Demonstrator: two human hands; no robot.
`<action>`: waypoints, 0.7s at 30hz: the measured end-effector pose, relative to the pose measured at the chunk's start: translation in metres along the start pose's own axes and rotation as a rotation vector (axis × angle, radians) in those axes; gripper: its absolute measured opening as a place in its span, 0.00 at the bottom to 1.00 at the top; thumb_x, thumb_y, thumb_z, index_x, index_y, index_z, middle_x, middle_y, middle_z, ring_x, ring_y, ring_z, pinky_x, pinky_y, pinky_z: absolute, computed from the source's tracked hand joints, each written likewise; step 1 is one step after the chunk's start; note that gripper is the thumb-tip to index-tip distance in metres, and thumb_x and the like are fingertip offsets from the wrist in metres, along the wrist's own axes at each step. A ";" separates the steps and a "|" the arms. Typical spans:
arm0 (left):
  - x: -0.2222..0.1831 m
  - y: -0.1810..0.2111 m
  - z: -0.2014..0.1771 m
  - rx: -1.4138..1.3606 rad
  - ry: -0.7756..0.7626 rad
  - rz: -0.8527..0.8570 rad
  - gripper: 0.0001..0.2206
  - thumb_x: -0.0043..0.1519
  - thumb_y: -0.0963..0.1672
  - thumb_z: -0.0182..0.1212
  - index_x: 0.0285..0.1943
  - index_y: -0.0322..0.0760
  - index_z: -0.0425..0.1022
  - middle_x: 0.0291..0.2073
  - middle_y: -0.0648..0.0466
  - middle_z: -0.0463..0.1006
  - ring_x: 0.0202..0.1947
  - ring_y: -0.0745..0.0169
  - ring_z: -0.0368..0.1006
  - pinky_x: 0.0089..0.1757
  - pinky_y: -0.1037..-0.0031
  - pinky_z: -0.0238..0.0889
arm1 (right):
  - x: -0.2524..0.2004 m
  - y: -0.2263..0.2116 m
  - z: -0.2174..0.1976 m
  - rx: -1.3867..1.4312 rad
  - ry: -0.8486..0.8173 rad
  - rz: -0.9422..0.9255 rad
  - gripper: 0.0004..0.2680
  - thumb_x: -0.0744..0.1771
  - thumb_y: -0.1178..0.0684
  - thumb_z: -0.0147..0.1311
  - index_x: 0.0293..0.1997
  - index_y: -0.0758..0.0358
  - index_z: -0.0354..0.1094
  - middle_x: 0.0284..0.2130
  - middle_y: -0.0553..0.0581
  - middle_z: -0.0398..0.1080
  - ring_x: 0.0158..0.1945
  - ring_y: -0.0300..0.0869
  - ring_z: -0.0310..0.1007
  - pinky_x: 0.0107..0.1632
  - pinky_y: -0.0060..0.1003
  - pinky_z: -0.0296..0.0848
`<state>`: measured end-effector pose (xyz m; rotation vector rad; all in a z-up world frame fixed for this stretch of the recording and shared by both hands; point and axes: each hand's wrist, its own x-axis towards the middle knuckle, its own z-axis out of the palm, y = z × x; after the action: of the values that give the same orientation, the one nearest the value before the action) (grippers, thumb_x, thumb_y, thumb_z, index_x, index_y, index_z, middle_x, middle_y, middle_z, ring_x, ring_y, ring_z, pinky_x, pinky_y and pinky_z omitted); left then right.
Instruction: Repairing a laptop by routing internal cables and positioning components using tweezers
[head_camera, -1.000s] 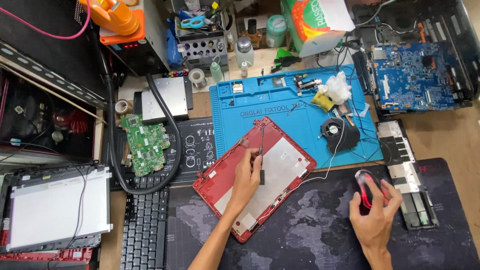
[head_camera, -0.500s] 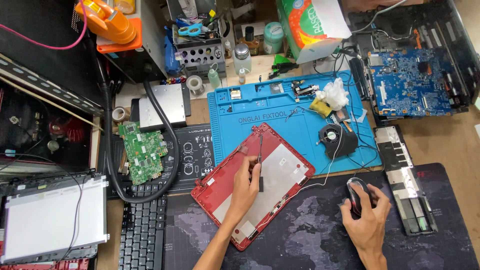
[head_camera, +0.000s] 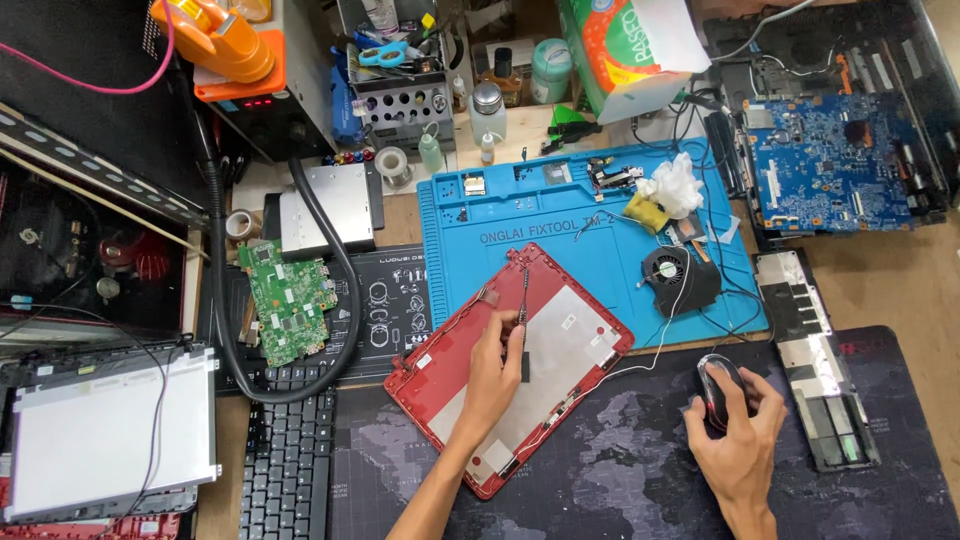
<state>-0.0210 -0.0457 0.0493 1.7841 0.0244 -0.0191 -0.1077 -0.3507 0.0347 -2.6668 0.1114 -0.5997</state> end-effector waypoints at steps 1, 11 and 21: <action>0.000 0.000 0.000 0.000 0.000 -0.001 0.09 0.72 0.46 0.46 0.52 0.38 0.69 0.27 0.59 0.66 0.27 0.67 0.58 0.33 0.70 0.53 | 0.000 0.000 0.000 0.000 -0.001 0.000 0.19 0.63 0.60 0.60 0.62 0.53 0.72 0.59 0.70 0.60 0.57 0.60 0.62 0.60 0.51 0.69; -0.001 0.001 -0.001 0.006 0.001 0.002 0.10 0.72 0.47 0.46 0.51 0.38 0.68 0.29 0.58 0.67 0.29 0.66 0.60 0.35 0.70 0.55 | -0.001 0.003 0.001 -0.004 -0.007 -0.006 0.20 0.63 0.59 0.61 0.62 0.52 0.72 0.59 0.69 0.59 0.58 0.60 0.62 0.62 0.52 0.68; -0.001 0.000 0.000 0.008 0.009 0.021 0.10 0.72 0.46 0.46 0.52 0.37 0.68 0.30 0.58 0.68 0.29 0.66 0.61 0.35 0.70 0.56 | 0.000 0.001 -0.001 -0.007 -0.001 0.005 0.18 0.64 0.59 0.62 0.61 0.54 0.73 0.59 0.69 0.59 0.58 0.60 0.61 0.59 0.51 0.70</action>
<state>-0.0220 -0.0459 0.0495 1.7926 0.0121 0.0034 -0.1085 -0.3516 0.0354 -2.6732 0.1206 -0.5973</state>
